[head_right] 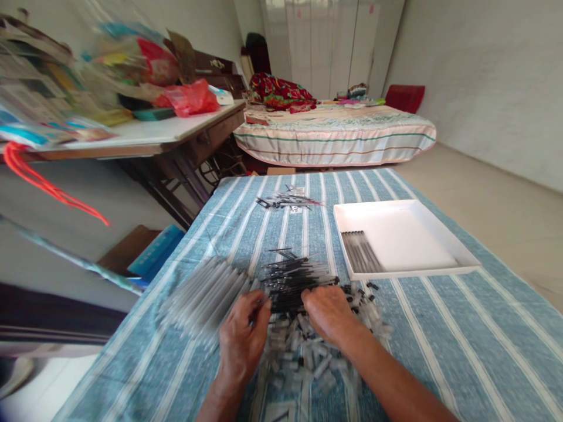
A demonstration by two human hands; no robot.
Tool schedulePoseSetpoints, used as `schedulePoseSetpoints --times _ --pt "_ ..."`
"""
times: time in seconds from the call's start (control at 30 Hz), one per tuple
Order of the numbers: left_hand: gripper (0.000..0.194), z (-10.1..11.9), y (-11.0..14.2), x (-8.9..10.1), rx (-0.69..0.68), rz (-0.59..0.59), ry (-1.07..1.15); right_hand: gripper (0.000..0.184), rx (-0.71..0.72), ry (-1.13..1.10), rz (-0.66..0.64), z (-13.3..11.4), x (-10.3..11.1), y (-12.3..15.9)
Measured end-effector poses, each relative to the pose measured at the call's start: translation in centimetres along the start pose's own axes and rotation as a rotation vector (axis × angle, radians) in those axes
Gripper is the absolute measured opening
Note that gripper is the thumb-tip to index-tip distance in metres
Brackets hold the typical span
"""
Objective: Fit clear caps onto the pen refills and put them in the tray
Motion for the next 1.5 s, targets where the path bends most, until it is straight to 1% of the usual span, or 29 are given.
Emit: schedulePoseSetpoints --times 0.17,0.2,0.27,0.4,0.8,0.9,1.03,1.13,1.27,1.5 --pt "0.023 -2.2 -0.3 -0.8 0.382 -0.155 0.218 0.022 0.018 0.015 -0.017 -0.5 -0.3 -0.1" --pt "0.025 -2.4 -0.3 -1.0 0.436 -0.182 0.255 0.022 0.016 0.019 -0.020 -0.6 -0.4 -0.2" --pt "0.025 -2.5 -0.3 -1.2 0.490 -0.226 0.295 0.021 0.020 0.027 -0.023 -0.7 -0.5 -0.3" --pt "0.023 -2.3 -0.3 -1.4 0.505 -0.253 0.320 0.020 0.049 0.043 -0.020 -0.8 -0.6 -0.4" --pt "0.021 -2.7 -0.5 -1.4 0.485 -0.219 0.326 0.020 0.050 0.058 0.007 -0.1 -0.4 0.0" --pt "0.020 -2.6 -0.6 -1.3 0.498 -0.213 0.347 0.020 0.038 0.069 0.022 0.2 -0.1 0.2" --pt "0.022 -2.4 -0.6 -1.3 0.526 -0.224 0.367 0.020 0.012 0.076 0.055 1.1 0.9 1.0" --pt "0.027 -2.4 -0.5 -1.6 0.523 -0.260 0.418 0.021 -0.014 0.108 0.108 1.9 2.0 1.9" --pt "0.033 -2.2 -0.1 -2.4 0.521 -0.344 0.488 0.021 -0.022 0.155 0.161 2.7 3.2 2.8" --pt "0.032 -1.5 0.4 -2.9 0.504 -0.443 0.558 0.019 0.022 0.186 0.187 2.4 3.9 2.8"
Point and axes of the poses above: each hand's wrist, its own y-axis away from the middle knuckle, its own x-axis out of the back of the hand, z = x × y, the point moved 7 cm from there along -y, towards the middle knuckle, and after that the axes turned 14 degrees about x, right-handed, at the moved point
